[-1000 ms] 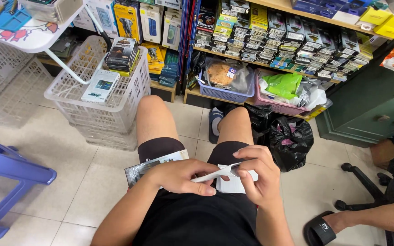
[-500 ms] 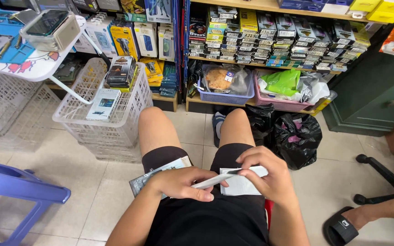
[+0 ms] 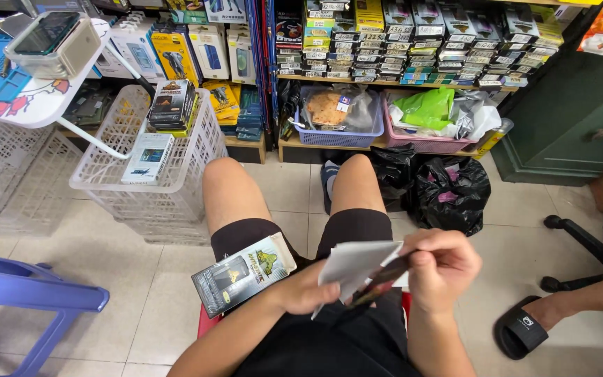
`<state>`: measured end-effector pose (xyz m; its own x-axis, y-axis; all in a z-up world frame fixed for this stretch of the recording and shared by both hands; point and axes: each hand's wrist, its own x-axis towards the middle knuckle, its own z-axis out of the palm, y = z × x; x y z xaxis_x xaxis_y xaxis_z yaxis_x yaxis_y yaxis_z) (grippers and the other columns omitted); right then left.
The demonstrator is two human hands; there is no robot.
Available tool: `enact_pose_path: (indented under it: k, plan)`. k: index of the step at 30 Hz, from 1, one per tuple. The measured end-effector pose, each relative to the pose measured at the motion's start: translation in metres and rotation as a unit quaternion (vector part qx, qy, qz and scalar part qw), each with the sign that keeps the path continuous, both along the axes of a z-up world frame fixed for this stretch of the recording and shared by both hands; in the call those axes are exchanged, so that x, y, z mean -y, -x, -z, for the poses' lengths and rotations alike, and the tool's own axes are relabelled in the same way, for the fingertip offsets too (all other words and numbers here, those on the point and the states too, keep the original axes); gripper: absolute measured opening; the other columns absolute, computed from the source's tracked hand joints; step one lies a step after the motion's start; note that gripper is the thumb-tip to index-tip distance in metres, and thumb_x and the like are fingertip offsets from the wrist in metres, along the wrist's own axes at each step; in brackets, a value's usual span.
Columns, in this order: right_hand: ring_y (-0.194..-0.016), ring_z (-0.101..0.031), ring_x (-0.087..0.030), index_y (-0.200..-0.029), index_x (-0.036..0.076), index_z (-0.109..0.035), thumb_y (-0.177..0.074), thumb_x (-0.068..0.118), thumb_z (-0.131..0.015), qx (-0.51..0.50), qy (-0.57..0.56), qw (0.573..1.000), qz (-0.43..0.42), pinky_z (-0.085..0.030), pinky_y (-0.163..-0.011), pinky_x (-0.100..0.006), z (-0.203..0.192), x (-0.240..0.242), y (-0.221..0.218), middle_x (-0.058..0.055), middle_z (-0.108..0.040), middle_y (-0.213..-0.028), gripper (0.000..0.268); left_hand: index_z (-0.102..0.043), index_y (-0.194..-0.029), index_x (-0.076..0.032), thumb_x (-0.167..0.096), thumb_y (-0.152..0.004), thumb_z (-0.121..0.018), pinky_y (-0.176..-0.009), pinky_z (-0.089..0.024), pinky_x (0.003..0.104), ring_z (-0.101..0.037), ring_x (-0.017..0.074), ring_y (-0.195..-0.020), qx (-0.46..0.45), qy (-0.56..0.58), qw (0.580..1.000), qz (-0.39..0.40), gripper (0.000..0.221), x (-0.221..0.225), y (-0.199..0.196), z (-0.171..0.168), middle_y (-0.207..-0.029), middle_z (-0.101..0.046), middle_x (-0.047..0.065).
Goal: Unboxing and inspecting various mobile screen protectors and repair parts.
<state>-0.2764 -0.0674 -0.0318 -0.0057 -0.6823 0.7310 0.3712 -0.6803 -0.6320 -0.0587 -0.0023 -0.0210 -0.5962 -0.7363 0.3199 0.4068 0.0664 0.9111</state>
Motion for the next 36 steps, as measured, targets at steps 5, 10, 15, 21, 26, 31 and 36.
enact_pose_path:
  k: [5, 10, 15, 21, 26, 31, 36]
  plan:
    - [-0.081, -0.068, -0.017, -0.105, 0.000, -0.064, -0.099, 0.010, -0.077, -0.052, -0.080, 0.995, -0.021, -0.056, -0.079, -0.028, 0.018, 0.010, -0.016, -0.012, -0.071, -0.092, 0.018, -0.042, -0.155, 0.006, -0.077, -0.098, -0.052, -0.091, -0.055, 0.031, -0.068, 0.0192, -0.100, -0.032, 0.013, 0.996, 0.079, 0.101, -0.004, -0.007, 0.009, -0.127, -0.064, 0.016]
    - [-0.081, -0.067, -0.016, -0.106, -0.002, -0.068, -0.097, 0.004, -0.079, -0.077, -0.095, 0.992, 0.001, -0.055, -0.080, -0.027, 0.002, 0.013, -0.028, -0.013, -0.072, -0.094, 0.015, -0.044, -0.151, 0.012, -0.079, -0.095, -0.054, -0.093, -0.057, 0.035, -0.067, 0.0212, -0.097, -0.019, 0.004, 0.998, 0.067, 0.107, -0.001, -0.021, 0.016, -0.124, -0.064, 0.018]
    - [-0.133, -0.049, -0.031, -0.120, 0.012, -0.071, -0.099, 0.054, -0.063, -0.269, 0.246, 0.927, 0.087, -0.039, -0.115, -0.049, -0.034, 0.001, -0.045, -0.019, -0.051, -0.145, 0.047, -0.041, -0.155, 0.005, -0.076, -0.097, -0.050, -0.096, -0.055, 0.039, -0.067, 0.0268, -0.106, -0.160, -0.120, 0.980, -0.011, 0.100, 0.002, -0.030, 0.037, -0.126, -0.061, 0.018]
    - [-0.142, -0.035, -0.033, -0.127, 0.037, -0.076, -0.091, 0.066, -0.068, -0.399, 0.359, 0.844, 0.015, -0.027, -0.122, -0.054, -0.033, -0.019, -0.075, -0.008, -0.048, -0.154, 0.047, -0.045, -0.146, 0.006, -0.075, -0.095, -0.033, -0.114, -0.043, 0.043, -0.056, 0.0283, -0.132, -0.277, -0.198, 0.932, -0.126, 0.096, 0.004, -0.030, 0.023, -0.141, -0.057, 0.015]
    - [-0.144, -0.035, -0.034, -0.128, 0.038, -0.076, -0.087, 0.071, -0.067, -0.428, 0.350, 0.833, 0.005, -0.020, -0.123, -0.055, -0.026, -0.025, -0.080, -0.007, -0.048, -0.156, 0.054, -0.048, -0.146, 0.006, -0.076, -0.099, -0.031, -0.115, -0.042, 0.044, -0.055, 0.0293, -0.132, -0.350, -0.214, 0.908, -0.081, 0.096, 0.001, -0.029, 0.028, -0.142, -0.057, 0.016]
    - [-0.145, -0.035, -0.035, -0.130, 0.040, -0.075, -0.085, 0.079, -0.058, -0.429, 0.344, 0.835, 0.023, -0.015, -0.124, -0.054, -0.018, -0.026, -0.076, -0.009, -0.047, -0.157, 0.062, -0.049, -0.147, 0.000, -0.073, -0.102, -0.031, -0.114, -0.044, 0.043, -0.056, 0.0291, -0.131, -0.362, -0.259, 0.891, -0.088, 0.088, -0.005, -0.024, 0.032, -0.142, -0.057, 0.016]
    - [-0.148, -0.031, -0.041, -0.134, 0.039, -0.073, -0.087, 0.088, -0.028, -0.456, 0.285, 0.841, 0.063, -0.009, -0.123, -0.056, -0.013, -0.012, -0.072, -0.019, -0.042, -0.162, 0.082, -0.048, -0.146, -0.005, -0.071, -0.098, -0.030, -0.109, -0.047, 0.040, -0.061, 0.0262, -0.127, -0.301, -0.306, 0.897, -0.103, 0.083, -0.002, -0.024, 0.031, -0.139, -0.061, 0.014]
